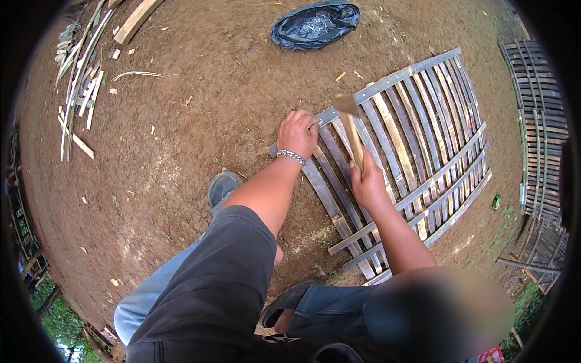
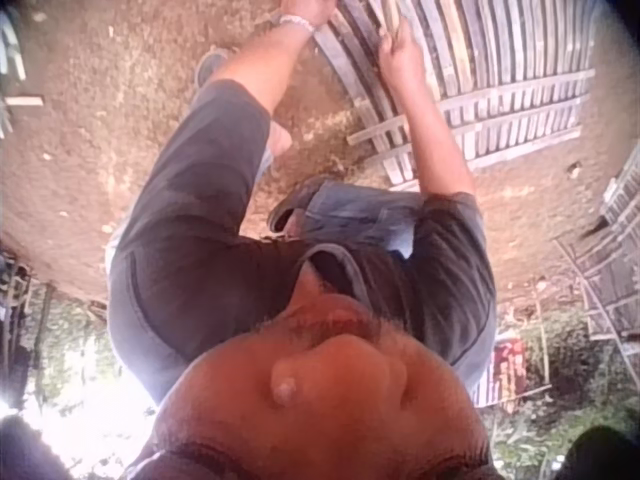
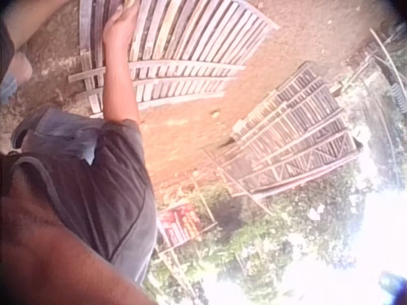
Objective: The person hammers nails into a wooden pallet using a hammer. They repeatedly pick up nails from a black plastic bag and drive them into the wooden slats of the pallet.
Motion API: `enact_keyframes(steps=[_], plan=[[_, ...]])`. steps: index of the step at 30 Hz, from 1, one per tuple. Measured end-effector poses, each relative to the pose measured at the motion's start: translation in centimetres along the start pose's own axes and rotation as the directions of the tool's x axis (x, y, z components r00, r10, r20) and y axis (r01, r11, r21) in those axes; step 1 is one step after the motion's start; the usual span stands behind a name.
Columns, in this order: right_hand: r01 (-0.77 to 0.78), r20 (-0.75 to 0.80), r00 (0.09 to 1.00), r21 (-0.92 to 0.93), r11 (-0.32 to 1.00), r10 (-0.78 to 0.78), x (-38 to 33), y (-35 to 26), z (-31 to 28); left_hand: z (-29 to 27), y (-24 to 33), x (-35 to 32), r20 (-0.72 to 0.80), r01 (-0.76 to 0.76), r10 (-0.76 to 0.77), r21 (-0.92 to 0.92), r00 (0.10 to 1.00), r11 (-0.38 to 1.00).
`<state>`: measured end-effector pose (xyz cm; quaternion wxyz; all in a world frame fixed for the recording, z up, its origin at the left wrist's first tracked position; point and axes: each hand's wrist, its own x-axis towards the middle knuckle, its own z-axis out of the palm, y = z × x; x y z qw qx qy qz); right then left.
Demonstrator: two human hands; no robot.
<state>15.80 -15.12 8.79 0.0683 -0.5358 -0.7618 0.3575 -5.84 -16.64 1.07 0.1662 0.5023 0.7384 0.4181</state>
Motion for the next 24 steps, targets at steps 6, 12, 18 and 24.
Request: enact_keyframes(steps=[6,12,18,24], plan=[[-0.106,-0.043,0.993,0.006,0.994,0.107,3.1,-1.0,1.5,-0.9,-1.5,-0.8,-0.005,-0.078,0.078,0.044,0.997,0.996],[-0.077,-0.001,0.997,-0.146,0.986,0.078,0.2,0.6,2.4,-4.6,-2.8,-2.8,0.314,-0.413,0.299,0.416,0.901,0.810],[0.064,-0.024,0.998,-0.082,0.995,-0.066,-0.9,-1.5,0.5,-6.3,-1.4,-1.5,0.561,-0.626,0.324,0.509,0.762,0.591],[0.126,0.066,0.991,-0.177,0.976,-0.116,-1.8,-1.1,-0.3,-6.9,1.9,0.3,0.741,-0.630,0.100,0.482,0.664,0.608]])
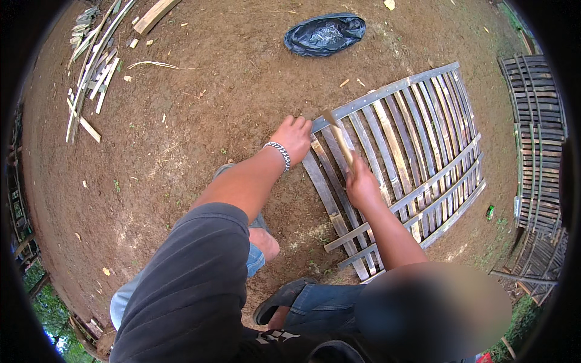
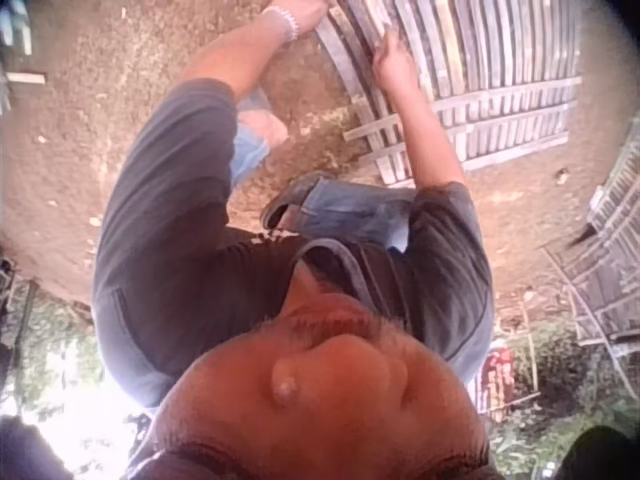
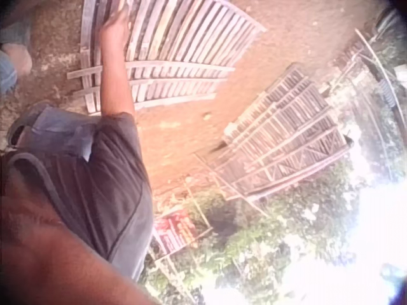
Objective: The person hammers nails into a wooden pallet using a hammer. They repeatedly pick up nails from a black plastic bag and drive them into the wooden slats of the pallet.
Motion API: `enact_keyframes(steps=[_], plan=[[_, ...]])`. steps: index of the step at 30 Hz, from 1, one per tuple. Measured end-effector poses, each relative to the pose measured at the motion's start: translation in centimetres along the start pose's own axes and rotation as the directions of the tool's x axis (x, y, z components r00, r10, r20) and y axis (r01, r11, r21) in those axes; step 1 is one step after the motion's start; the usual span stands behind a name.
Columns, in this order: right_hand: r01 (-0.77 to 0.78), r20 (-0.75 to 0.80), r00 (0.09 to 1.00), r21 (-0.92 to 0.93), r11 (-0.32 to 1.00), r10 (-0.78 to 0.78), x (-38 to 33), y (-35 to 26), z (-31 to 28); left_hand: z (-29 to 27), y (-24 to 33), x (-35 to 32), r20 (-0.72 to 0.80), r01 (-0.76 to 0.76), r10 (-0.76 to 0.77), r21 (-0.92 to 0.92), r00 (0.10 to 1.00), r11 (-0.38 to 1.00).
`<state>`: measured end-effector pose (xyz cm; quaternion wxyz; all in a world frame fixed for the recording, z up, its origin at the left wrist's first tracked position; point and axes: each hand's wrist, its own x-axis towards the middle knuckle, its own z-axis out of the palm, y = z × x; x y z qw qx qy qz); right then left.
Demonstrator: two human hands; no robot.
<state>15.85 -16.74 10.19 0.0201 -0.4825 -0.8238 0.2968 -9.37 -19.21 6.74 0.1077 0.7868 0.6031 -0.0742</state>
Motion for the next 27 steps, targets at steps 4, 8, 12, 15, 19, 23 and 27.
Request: enact_keyframes(steps=[4,8,12,15,19,23,27], plan=[[-0.017,-0.011,1.000,0.020,1.000,0.018,0.8,-0.2,-0.8,-1.1,0.3,0.4,0.057,-0.017,0.015,0.026,0.998,1.000],[0.189,-0.216,0.961,0.065,0.980,-0.171,0.3,-0.6,-0.7,0.2,0.3,0.3,0.022,0.002,-0.002,-0.014,1.000,1.000],[0.001,-0.005,1.000,0.000,1.000,-0.001,0.5,1.1,0.3,0.3,0.6,0.8,0.022,0.003,-0.003,-0.005,1.000,1.000],[0.010,-0.065,0.998,-0.008,1.000,-0.010,0.7,1.4,-0.3,0.0,0.4,0.7,0.010,0.011,-0.011,-0.023,1.000,1.000],[0.171,-0.264,0.954,0.089,0.981,-0.142,0.0,-0.4,-0.6,0.5,-0.2,0.1,-0.027,0.018,-0.020,-0.051,0.999,0.999],[-0.006,-0.014,1.000,0.024,1.000,0.006,0.5,2.1,0.8,0.1,0.2,0.8,0.014,-0.008,0.008,-0.040,1.000,0.999],[0.176,-0.221,0.963,0.083,0.981,-0.154,0.1,2.1,0.8,0.3,0.0,0.4,0.004,0.021,-0.021,-0.085,1.000,0.996]])
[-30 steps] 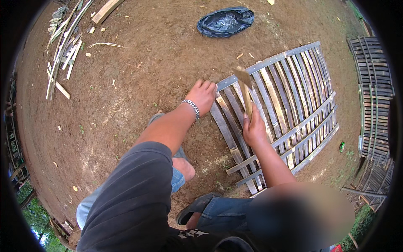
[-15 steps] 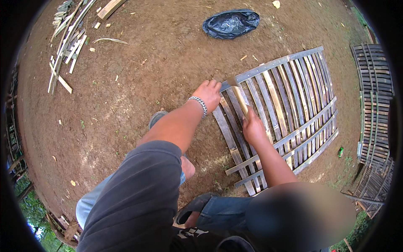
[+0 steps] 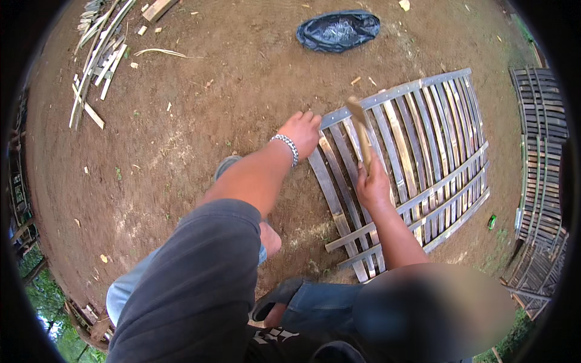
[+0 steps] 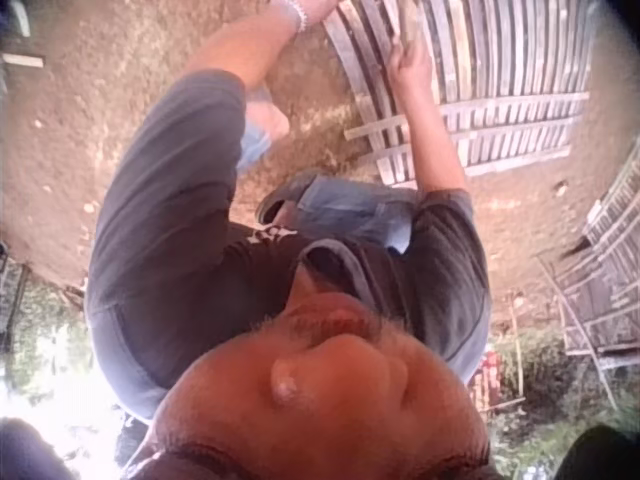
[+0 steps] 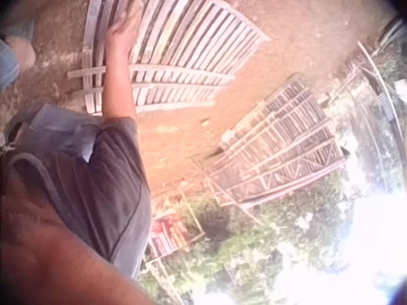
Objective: The person hammers nails into a wooden pallet using a hammer. They repeatedly pick up nails from a black plastic bag and drive them into the wooden slats of the pallet.
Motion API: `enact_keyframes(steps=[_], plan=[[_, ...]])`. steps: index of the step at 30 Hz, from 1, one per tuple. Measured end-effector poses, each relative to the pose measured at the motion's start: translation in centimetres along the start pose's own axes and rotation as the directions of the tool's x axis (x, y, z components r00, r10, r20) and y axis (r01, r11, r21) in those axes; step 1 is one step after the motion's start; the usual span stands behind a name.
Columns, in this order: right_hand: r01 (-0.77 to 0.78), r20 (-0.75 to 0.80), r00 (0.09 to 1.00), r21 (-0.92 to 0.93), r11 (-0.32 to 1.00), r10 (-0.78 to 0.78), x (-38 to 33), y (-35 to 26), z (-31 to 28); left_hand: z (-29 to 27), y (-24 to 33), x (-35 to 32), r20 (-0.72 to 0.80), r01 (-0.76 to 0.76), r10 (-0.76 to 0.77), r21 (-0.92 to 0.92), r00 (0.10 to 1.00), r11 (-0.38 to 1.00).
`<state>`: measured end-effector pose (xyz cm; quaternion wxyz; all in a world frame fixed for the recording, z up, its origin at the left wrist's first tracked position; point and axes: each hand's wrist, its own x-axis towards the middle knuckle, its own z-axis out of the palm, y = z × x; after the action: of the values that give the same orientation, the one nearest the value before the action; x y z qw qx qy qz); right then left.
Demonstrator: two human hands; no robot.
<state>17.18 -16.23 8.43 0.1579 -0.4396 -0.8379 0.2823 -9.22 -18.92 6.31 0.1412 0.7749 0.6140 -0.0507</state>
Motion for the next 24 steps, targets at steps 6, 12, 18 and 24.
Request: enact_keyframes(steps=[6,12,18,24], plan=[[-0.160,0.325,0.918,-0.217,0.963,0.226,1.4,0.5,0.8,0.3,0.0,0.0,-0.053,-0.006,0.006,0.014,0.999,1.000],[-0.169,0.214,0.952,-0.217,0.961,0.216,0.2,0.2,1.2,0.2,-0.6,-0.1,-0.037,0.004,-0.002,0.056,0.999,0.998],[-0.123,0.008,0.992,-0.070,0.990,0.124,0.7,-0.1,0.1,1.5,-0.6,-0.4,-0.118,0.005,0.001,0.054,0.993,0.999],[-0.240,0.241,0.927,-0.211,0.947,0.288,1.0,0.5,0.7,1.2,-0.5,-0.1,-0.067,0.013,-0.011,0.027,0.998,1.000]])
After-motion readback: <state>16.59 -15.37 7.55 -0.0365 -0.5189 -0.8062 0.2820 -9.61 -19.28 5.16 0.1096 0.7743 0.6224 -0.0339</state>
